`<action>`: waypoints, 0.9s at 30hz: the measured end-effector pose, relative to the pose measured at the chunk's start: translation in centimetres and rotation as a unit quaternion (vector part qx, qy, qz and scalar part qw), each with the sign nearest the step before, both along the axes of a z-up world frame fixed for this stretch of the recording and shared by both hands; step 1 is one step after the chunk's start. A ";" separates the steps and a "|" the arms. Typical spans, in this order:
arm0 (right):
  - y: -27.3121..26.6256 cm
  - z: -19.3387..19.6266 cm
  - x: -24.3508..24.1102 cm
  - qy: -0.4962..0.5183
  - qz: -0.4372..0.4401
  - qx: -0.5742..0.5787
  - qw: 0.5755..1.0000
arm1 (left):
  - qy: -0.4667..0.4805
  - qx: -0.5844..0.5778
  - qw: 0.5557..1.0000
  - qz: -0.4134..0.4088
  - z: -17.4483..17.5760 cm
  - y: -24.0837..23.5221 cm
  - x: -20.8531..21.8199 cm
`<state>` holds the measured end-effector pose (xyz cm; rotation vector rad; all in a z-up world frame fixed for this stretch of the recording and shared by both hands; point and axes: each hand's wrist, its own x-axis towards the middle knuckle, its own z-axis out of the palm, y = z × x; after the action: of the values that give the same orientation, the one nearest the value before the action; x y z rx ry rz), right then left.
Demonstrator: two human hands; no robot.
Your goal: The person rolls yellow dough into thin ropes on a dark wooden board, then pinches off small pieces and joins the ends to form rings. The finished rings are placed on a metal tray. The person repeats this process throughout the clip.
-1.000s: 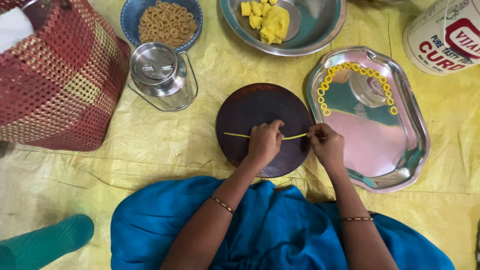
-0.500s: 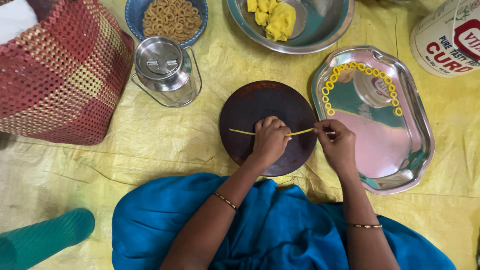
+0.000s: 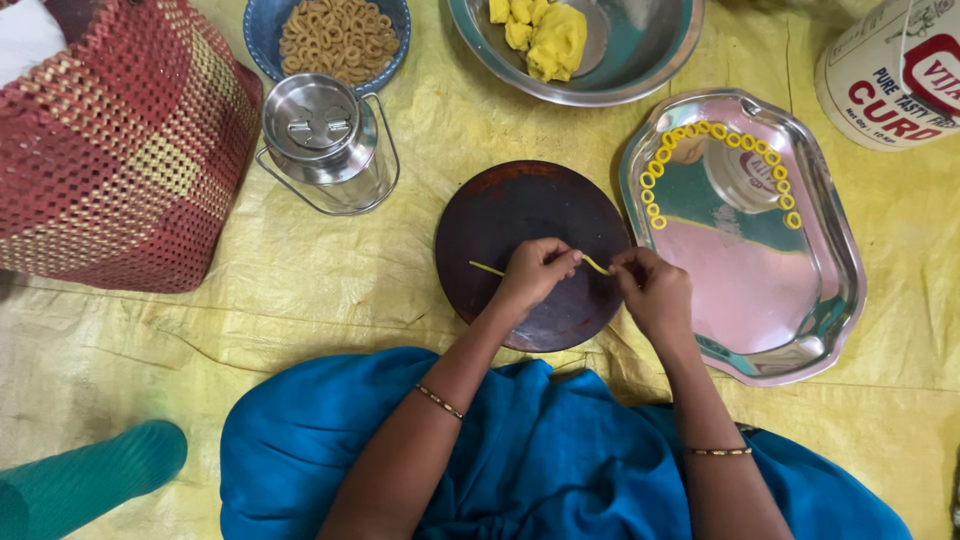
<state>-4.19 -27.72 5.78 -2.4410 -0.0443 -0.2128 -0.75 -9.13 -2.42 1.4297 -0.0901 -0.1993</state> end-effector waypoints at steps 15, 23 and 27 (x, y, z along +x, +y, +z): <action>1.7 -1.0 -0.2 0.147 0.005 0.424 0.894 | -0.110 0.050 0.993 -0.007 2.5 0.0 -1.1; 1.7 -1.2 0.0 0.149 -0.008 0.463 0.873 | -0.225 0.219 0.948 0.055 5.5 0.7 -1.8; 1.6 -1.3 0.1 0.166 -0.024 0.476 0.863 | -0.240 0.246 0.938 0.046 6.6 1.1 -2.0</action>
<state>-4.10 -26.08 4.51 -1.4526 0.2264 0.1514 -2.78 -8.03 4.20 1.9572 -0.3954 0.2265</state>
